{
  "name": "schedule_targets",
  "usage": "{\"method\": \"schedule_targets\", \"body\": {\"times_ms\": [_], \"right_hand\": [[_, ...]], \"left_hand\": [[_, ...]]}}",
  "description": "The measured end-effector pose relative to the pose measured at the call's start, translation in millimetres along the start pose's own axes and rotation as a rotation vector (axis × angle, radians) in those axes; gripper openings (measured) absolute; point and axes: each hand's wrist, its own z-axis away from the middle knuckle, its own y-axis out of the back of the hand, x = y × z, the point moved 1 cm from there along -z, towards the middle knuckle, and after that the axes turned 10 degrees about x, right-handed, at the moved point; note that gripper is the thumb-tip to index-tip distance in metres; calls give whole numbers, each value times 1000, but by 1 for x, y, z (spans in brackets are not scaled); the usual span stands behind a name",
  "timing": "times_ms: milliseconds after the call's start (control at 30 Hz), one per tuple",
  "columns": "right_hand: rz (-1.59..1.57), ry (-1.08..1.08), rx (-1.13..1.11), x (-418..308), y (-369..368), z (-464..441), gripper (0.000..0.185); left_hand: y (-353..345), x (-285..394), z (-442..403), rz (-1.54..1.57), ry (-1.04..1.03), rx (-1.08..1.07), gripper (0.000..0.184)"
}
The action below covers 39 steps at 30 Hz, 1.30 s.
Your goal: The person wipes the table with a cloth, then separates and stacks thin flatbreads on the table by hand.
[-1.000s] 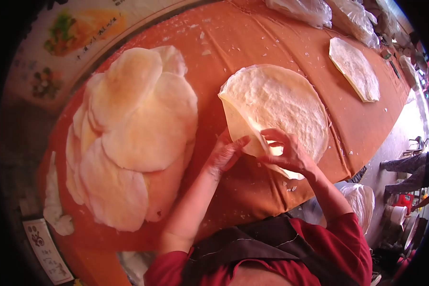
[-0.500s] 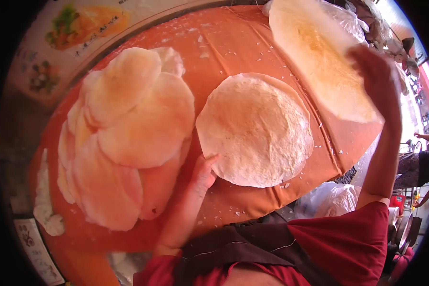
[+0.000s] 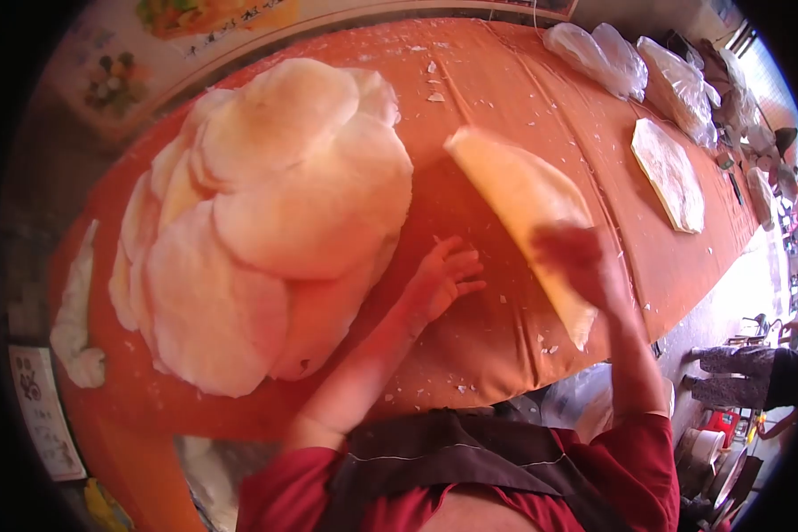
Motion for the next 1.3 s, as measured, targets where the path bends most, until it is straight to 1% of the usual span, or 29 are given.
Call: {"method": "schedule_targets", "body": {"times_ms": [33,67,100,133,167,200,233,267,333,400,433,467,500,533,567,600,633,667,700,733,767,800,900,1000,1067,1100,1200,1233,1300], "right_hand": [[-196,-187,-19,-24,29,-5,26],[-195,-269,40,-40,57,-6,25],[-533,-394,133,-45,90,-2,23],[-184,-267,383,-54,107,8,21],[-173,-240,710,-60,109,15,17],[-320,-250,718,-56,117,19,18],[-286,-279,729,-22,141,28,19],[-197,-406,697,7,149,38,22],[-274,-587,783,119,157,78,26],[-118,-649,629,185,136,125,27],[-337,-734,605,203,114,144,23],[-268,-751,621,175,92,137,17],[-199,-769,636,148,70,130,13],[-161,-698,521,146,72,131,11],[-127,-619,414,144,75,132,13],[-161,-784,408,133,72,119,17],[-149,-724,282,130,80,111,18],[-145,-716,283,121,85,99,16],[-2,-694,296,129,101,89,15],[131,-499,351,137,122,78,14],[217,-356,504,158,147,68,12],[645,-221,547,161,176,54,12],[1077,-165,760,191,248,15,11],[1217,-231,698,212,293,-21,16],[1369,-53,699,249,308,-46,19],[1439,42,701,269,313,-59,21],[1554,110,566,311,332,-92,17],[1407,-114,303,313,343,-106,13],[1319,90,316,288,333,-118,10]], "left_hand": [[-1,-6,1,-17,29,17,44],[0,-10,1,-34,58,35,35],[7,-15,-5,-34,165,-68,67],[5,-14,-4,-36,199,-37,68],[1,-10,0,-36,229,-6,69],[-3,-6,6,-34,261,27,69],[-4,0,12,-80,177,102,69],[-6,6,17,-132,97,180,69],[-1,9,21,-14,97,120,65],[4,11,20,-151,-123,154,47],[8,4,11,-316,-309,203,27],[-7,23,25,-770,-382,239,21],[-21,39,32,-1138,-521,233,24],[2,29,6,-914,-585,63,30],[-15,43,13,-890,-620,20,30],[-24,57,20,-811,-626,3,31],[-40,82,38,-892,-639,58,34],[-44,102,52,-799,-598,61,42],[-51,118,67,-813,-683,73,49],[-43,137,80,-960,-653,238,53],[-20,155,88,-873,-567,286,56],[-3,165,97,-908,-587,406,55],[40,166,109,-1045,-632,683,54],[73,136,119,-1185,-679,951,54],[100,107,131,-1237,-705,1064,53],[104,93,136,-1240,-726,1085,53],[88,56,140,-1148,-781,1010,52],[68,45,133,-1083,-793,959,51],[11,24,103,-941,-757,837,46]]}}
